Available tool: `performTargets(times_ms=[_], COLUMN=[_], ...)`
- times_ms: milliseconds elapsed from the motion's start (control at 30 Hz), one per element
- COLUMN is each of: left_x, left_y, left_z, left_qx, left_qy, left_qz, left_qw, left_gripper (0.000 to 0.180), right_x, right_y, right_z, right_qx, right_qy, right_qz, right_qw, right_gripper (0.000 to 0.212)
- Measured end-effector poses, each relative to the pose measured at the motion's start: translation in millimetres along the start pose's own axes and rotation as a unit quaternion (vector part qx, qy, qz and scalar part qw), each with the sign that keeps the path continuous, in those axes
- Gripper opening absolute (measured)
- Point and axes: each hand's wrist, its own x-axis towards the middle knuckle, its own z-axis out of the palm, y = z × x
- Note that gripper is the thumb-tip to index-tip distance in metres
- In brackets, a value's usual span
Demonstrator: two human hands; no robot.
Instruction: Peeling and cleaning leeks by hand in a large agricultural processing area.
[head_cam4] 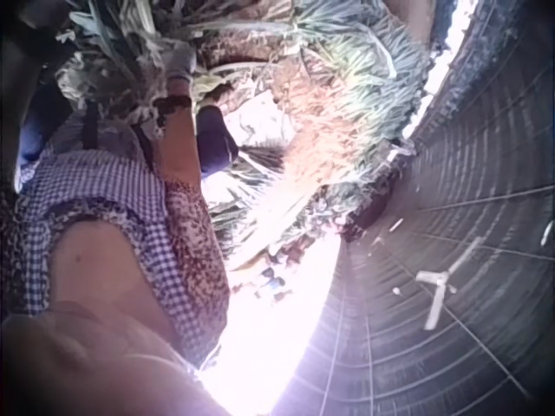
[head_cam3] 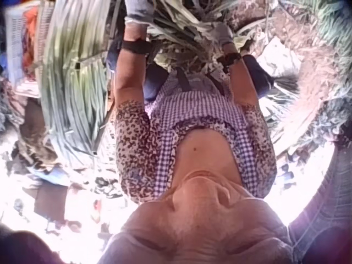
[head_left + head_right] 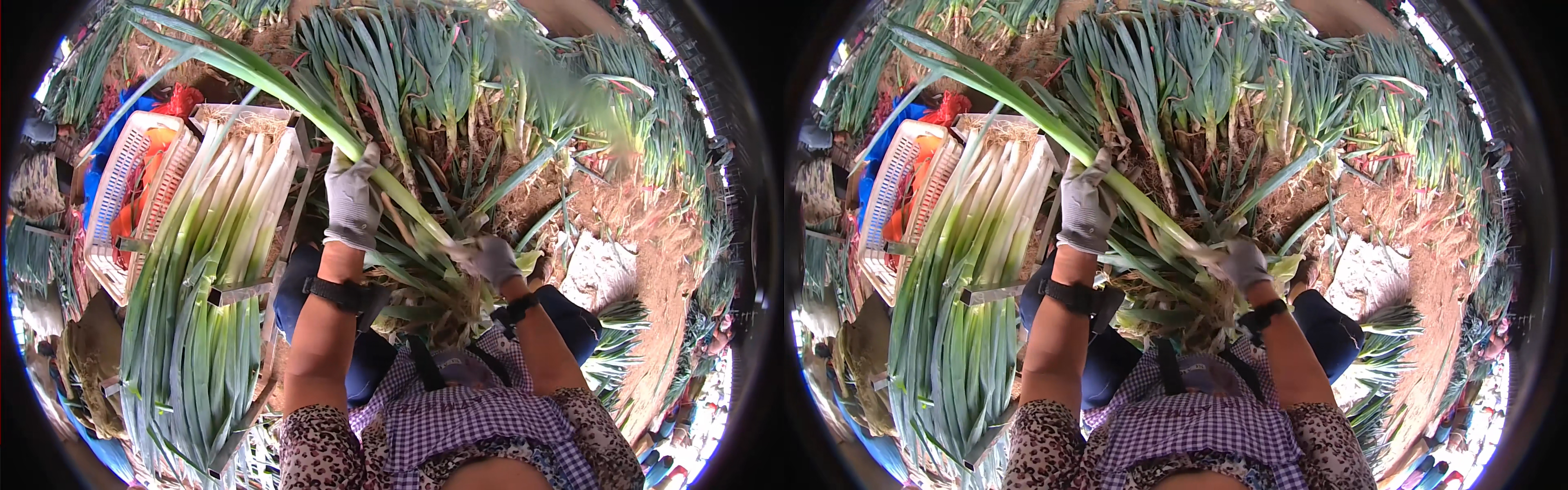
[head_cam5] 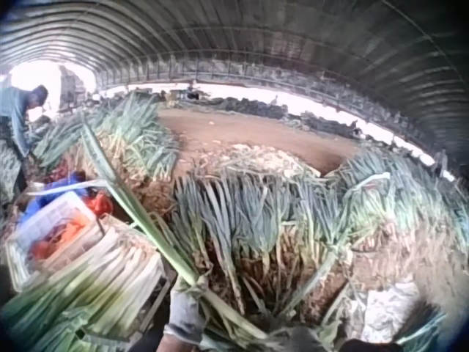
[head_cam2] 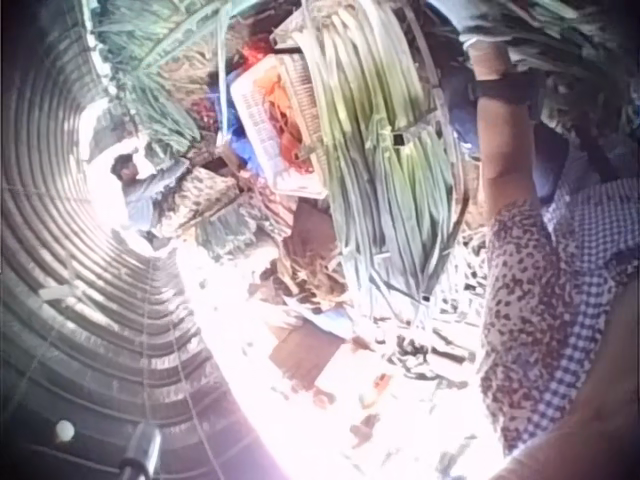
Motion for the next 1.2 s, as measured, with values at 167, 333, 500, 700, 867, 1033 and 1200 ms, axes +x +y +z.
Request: performTargets(times_ms=[167, 333, 500, 700, 867, 1033, 1200], left_x=[-9.5, -2.9, -3.3, -19.2, -45.8, -53.3, -34.5], left_y=[2.2, -20.5, -32.8, -18.2, -12.6, 1.4, 21.1], left_z=[0.9, -20.0, 7.9, 26.3, 26.0, 38.8, 30.8], left_qx=[-0.013, 0.158, 0.151, 0.122, 0.129, 0.112, 0.163], left_qy=[-0.002, 0.015, 0.016, 0.034, -0.001, -0.047, -0.106], left_qz=[0.011, 0.008, 0.020, 0.046, 0.013, -0.001, 0.070], left_qw=[1.000, 0.987, 0.988, 0.991, 0.992, 0.993, 0.979], left_gripper=[0.015, 0.024, 0.034, 0.047, 0.034, 0.023, 0.008], right_x=[-29.1, -59.2, -35.6, -43.7, -29.4, -22.3, -60.0], right_y=[-4.1, -94.2, -69.5, -85.5, -52.0, 34.2, 117.9], right_z=[-22.7, -42.8, -28.0, -23.7, 17.0, 76.5, 34.3], right_qx=[0.142, 0.107, -0.043, -0.066, 0.165, 0.775, 0.758], right_qy=[0.095, 0.174, 0.190, 0.177, 0.192, 0.041, 0.012], right_qz=[-0.209, -0.265, -0.218, -0.243, -0.194, -0.122, 0.101], right_qw=[0.963, 0.943, 0.956, 0.952, 0.948, 0.618, 0.644], right_gripper=[0.041, 0.045, 0.038, 0.028, 0.026, 0.022, 0.020])
